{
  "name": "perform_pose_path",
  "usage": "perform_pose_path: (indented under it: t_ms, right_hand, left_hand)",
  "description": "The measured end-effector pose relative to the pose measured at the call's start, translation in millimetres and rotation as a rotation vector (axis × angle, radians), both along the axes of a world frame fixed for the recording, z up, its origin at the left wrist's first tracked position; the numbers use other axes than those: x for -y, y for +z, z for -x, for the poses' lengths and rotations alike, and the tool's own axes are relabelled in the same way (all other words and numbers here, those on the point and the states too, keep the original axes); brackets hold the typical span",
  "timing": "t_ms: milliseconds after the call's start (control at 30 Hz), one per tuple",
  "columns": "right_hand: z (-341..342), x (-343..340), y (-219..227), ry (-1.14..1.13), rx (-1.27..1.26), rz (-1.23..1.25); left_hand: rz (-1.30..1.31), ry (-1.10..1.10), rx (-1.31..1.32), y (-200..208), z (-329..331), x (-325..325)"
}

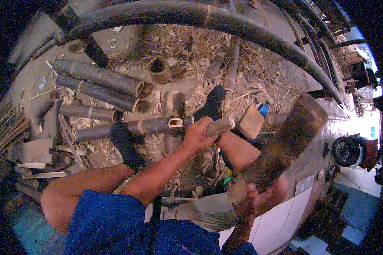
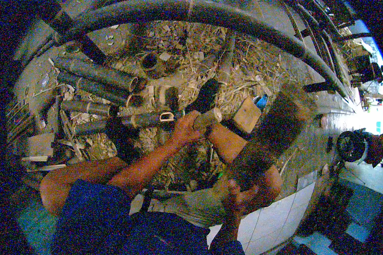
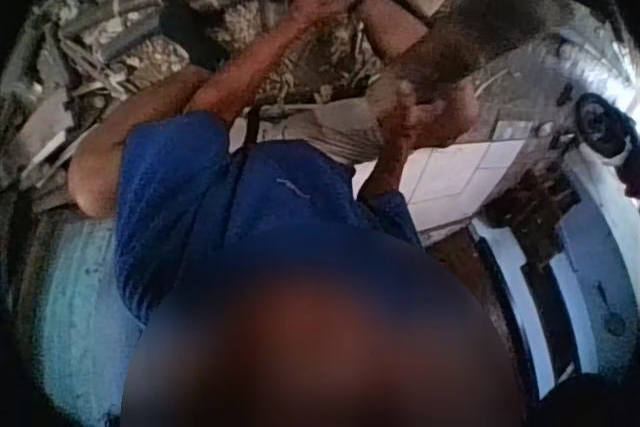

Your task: The person sits on the floor in a workshop and repeatedly splits bamboo poles using a mallet and a wedge. They position each pole, strike the wedge to split the bamboo, and then remove the split pieces.

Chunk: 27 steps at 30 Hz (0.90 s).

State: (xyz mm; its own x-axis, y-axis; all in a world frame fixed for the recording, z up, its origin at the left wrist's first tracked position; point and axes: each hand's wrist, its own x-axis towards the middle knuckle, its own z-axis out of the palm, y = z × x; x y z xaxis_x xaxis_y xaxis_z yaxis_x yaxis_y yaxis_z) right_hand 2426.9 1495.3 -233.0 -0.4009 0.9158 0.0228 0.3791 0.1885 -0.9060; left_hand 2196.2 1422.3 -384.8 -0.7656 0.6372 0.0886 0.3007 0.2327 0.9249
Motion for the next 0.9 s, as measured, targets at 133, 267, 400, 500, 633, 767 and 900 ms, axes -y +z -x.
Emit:
perform_pose_path:
  t_ms: [133, 267, 400, 500, 633, 767, 900]
  right_hand:
    - [23, 6, -12, 0.086, 0.099, -0.005]
    - [35, -4, 2, 0.171, 0.213, 0.045]
    - [35, -14, 20, 0.027, 0.070, 0.046]
    - [39, -1, 8, 0.066, 0.135, 0.019]
    - [38, 0, 4, 0.299, 0.316, 0.183]
    - [35, -14, 23, 0.074, 0.096, 0.085]
    - [41, 0, 9, 0.133, 0.204, 0.040]
  left_hand:
    - [-0.024, -0.021, -0.040, -2, 3, 2]
    - [0.048, -0.079, 0.059, -5, 5, 7]
    - [-0.065, -0.028, -0.121, -11, 2, 8]
    - [0.047, -0.093, -0.034, -20, 5, 6]
    - [-0.103, 0.022, -0.281, -29, 6, 6]
    - [0.042, -0.109, -0.035, -32, 1, 7]
    - [0.023, -0.086, -0.119, -29, 6, 15]
